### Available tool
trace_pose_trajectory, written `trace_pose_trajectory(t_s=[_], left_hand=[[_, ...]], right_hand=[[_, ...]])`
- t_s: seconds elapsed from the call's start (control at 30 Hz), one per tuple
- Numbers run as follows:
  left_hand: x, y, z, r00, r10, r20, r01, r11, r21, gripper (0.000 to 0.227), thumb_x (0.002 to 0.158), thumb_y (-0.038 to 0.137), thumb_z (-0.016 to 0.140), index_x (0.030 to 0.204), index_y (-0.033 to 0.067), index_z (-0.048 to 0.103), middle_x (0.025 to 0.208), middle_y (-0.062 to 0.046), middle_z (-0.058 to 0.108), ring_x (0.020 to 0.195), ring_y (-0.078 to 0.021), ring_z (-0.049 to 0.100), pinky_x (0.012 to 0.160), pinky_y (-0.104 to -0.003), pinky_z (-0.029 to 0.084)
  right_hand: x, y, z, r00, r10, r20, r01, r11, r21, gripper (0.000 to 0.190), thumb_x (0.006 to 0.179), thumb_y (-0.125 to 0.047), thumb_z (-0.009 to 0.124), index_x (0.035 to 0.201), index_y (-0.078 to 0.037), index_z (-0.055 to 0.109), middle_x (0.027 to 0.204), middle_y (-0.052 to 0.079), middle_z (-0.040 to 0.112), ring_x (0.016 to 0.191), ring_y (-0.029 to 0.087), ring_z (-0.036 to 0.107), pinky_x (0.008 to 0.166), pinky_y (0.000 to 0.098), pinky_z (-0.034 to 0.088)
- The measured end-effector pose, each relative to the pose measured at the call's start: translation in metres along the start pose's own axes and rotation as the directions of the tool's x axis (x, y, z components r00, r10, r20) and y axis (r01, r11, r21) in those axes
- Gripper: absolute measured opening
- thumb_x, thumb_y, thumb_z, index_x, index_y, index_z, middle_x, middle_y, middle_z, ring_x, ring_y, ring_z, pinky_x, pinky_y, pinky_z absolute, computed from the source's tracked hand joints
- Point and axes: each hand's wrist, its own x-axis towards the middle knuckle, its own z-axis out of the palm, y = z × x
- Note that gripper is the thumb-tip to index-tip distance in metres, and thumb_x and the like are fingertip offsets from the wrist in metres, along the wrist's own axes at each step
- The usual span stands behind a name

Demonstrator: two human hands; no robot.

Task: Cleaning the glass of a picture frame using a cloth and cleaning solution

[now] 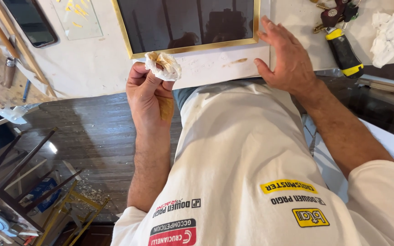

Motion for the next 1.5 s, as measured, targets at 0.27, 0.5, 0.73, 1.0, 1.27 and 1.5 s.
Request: trace_pose_trajectory(t_s=[0.27,0.5,0.73,1.0,1.27,1.5], left_hand=[[0.013,0.019,-0.019,0.994,0.058,-0.092,-0.06,0.998,-0.025,0.017,0.091,-0.006,0.075,0.094,0.0083,0.066,0.103,-0.013,0.073,0.094,-0.0236,0.073,0.074,-0.032,0.065],[0.018,0.062,-0.041,0.973,0.13,-0.191,-0.141,0.989,-0.044,0.018,0.091,-0.003,0.076,0.094,0.0102,0.064,0.112,-0.019,0.071,0.093,-0.0257,0.072,0.071,-0.033,0.068],[0.01,0.074,-0.051,0.958,0.154,-0.242,-0.174,0.983,-0.064,0.021,0.087,-0.011,0.074,0.09,0.0083,0.067,0.112,-0.023,0.074,0.107,-0.0352,0.073,0.076,-0.037,0.067],[0.008,0.075,-0.047,0.998,0.029,-0.064,-0.036,0.993,-0.113,0.019,0.081,-0.004,0.08,0.088,0.0029,0.064,0.064,-0.01,0.061,0.053,-0.0149,0.056,0.056,-0.023,0.049],[0.004,0.126,-0.057,1.0,-0.009,0.028,0.005,0.994,0.108,0.039,0.087,0.003,0.084,0.124,-0.0002,0.071,0.097,-0.007,0.071,0.082,-0.0103,0.06,0.08,-0.024,0.05],[0.015,0.15,-0.076,0.992,0.125,0.0,-0.123,0.973,0.195,0.034,0.085,0.004,0.086,0.117,-0.0009,0.074,0.117,-0.017,0.075,0.105,-0.024,0.072,0.085,-0.041,0.068]], right_hand=[[-0.013,-0.032,-0.009,0.986,0.168,0.016,-0.168,0.97,0.176,0.061,0.101,-0.02,0.063,0.151,0.008,0.041,0.134,0.024,0.068,0.118,0.033,0.068,0.111,0.0451,0.043],[-0.001,-0.017,0.002,0.793,0.556,0.25,-0.315,0.022,0.949,0.04,0.112,-0.026,0.049,0.144,-0.003,0.054,0.12,0.023,0.071,0.11,0.035,0.073,0.102,0.0435,0.065],[0.056,-0.079,0.039,0.874,0.302,0.38,-0.31,-0.256,0.916,0.051,0.109,-0.035,0.051,0.142,0.001,0.061,0.102,0.027,0.072,0.076,0.027,0.067,0.089,0.0406,0.054],[0.153,-0.234,0.053,0.978,0.205,-0.028,-0.118,0.66,0.742,0.055,0.111,-0.046,0.05,0.149,-0.006,0.041,0.113,0.009,0.056,0.106,0.015,0.054,0.095,0.0288,0.045],[0.189,-0.276,0.09,0.968,0.172,-0.182,-0.051,0.847,0.53,0.05,0.111,-0.042,0.056,0.146,-0.008,0.045,0.113,0.009,0.053,0.099,0.019,0.05,0.094,0.0341,0.046],[0.212,-0.296,0.115,0.973,0.15,-0.174,-0.056,0.89,0.453,0.055,0.109,-0.047,0.055,0.146,-0.008,0.044,0.12,0.011,0.053,0.107,0.022,0.053,0.095,0.0361,0.048]])
